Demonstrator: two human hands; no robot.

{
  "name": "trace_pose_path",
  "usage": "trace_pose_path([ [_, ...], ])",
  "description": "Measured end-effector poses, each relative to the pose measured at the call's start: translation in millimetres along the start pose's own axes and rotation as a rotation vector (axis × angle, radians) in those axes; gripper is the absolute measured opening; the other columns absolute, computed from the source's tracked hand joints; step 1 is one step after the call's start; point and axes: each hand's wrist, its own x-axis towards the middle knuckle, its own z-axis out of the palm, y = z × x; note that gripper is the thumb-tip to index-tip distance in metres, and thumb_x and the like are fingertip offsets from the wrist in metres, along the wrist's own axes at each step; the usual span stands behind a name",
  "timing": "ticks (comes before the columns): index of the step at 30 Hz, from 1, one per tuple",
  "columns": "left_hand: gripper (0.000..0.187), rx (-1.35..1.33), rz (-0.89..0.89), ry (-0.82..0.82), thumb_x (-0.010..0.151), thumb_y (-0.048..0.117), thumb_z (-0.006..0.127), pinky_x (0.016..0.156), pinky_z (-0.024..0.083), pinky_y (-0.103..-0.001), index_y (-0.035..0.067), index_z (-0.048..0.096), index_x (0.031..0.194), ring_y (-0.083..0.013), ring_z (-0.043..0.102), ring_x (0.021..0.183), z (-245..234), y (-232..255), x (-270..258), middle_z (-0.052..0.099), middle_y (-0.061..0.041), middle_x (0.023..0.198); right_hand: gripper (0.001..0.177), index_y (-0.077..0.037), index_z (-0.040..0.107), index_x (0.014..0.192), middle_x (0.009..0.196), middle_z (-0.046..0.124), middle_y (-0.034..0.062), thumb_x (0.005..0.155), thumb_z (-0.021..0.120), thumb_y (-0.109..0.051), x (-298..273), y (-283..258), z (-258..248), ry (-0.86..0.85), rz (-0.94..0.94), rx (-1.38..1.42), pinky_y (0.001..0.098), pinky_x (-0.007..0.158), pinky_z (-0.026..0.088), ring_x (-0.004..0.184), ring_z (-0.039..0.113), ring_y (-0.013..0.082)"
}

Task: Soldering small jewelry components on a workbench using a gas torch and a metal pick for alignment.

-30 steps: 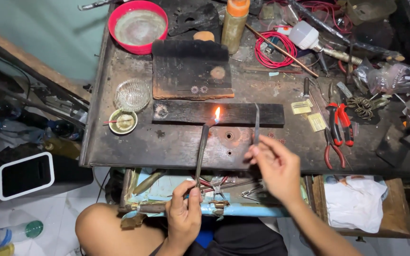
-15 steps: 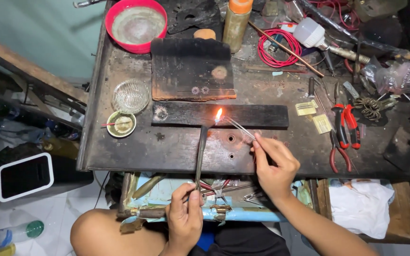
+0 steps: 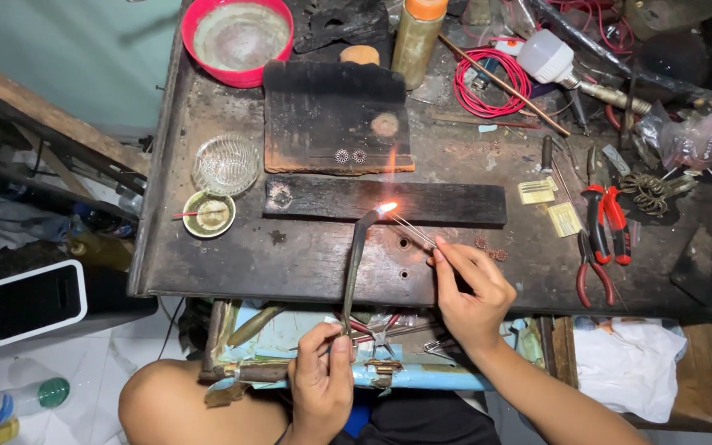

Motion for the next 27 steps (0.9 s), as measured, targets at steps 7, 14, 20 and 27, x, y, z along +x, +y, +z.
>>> trace_pose_path([
  [7,0.022,-0.009,-0.063,-0.007,0.102,0.019,0.054,0.042,0.046,-0.024,0.007,0.060,0.119,-0.0088,0.053,0.042,-0.6,3.3,-0.8,0.064,-0.004,0.069,0.022,-0.002,0.076,0.114,0.093,0.075,0.0118,0.094,0.073,0.008,-1.4,-0.7,0.2,-0.004,-0.016,-0.012,0.0287,0.076,0.062,0.081,0.071,0.0192],
  [14,0.022,-0.025,-0.062,-0.013,0.103,0.019,0.053,0.042,0.046,-0.024,0.007,0.059,0.120,-0.0088,0.053,0.044,-0.5,2.0,-0.1,0.065,-0.004,0.070,0.021,0.000,0.076,0.112,0.092,0.075,0.0124,0.094,0.073,0.009,0.9,-2.7,1.5,0.003,-0.024,-0.024,0.0290,0.074,0.061,0.079,0.070,0.0195],
  [20,0.021,0.003,-0.037,0.002,0.102,0.019,0.053,0.043,0.047,-0.024,0.008,0.059,0.119,-0.0090,0.054,0.045,0.0,4.0,2.0,0.064,-0.004,0.069,0.022,-0.001,0.076,0.113,0.093,0.075,0.0128,0.094,0.074,0.008,0.5,-0.7,2.0,0.005,-0.022,-0.035,0.0288,0.074,0.061,0.080,0.071,0.0200],
  [27,0.021,-0.028,-0.006,-0.001,0.102,0.017,0.055,0.052,0.050,-0.026,0.004,0.056,0.119,-0.0118,0.058,0.056,-0.1,1.0,0.3,0.062,-0.006,0.069,0.021,0.000,0.076,0.112,0.092,0.075,0.0132,0.093,0.075,0.008,0.4,-1.4,2.7,0.010,-0.021,-0.031,0.0291,0.073,0.061,0.079,0.071,0.0200],
])
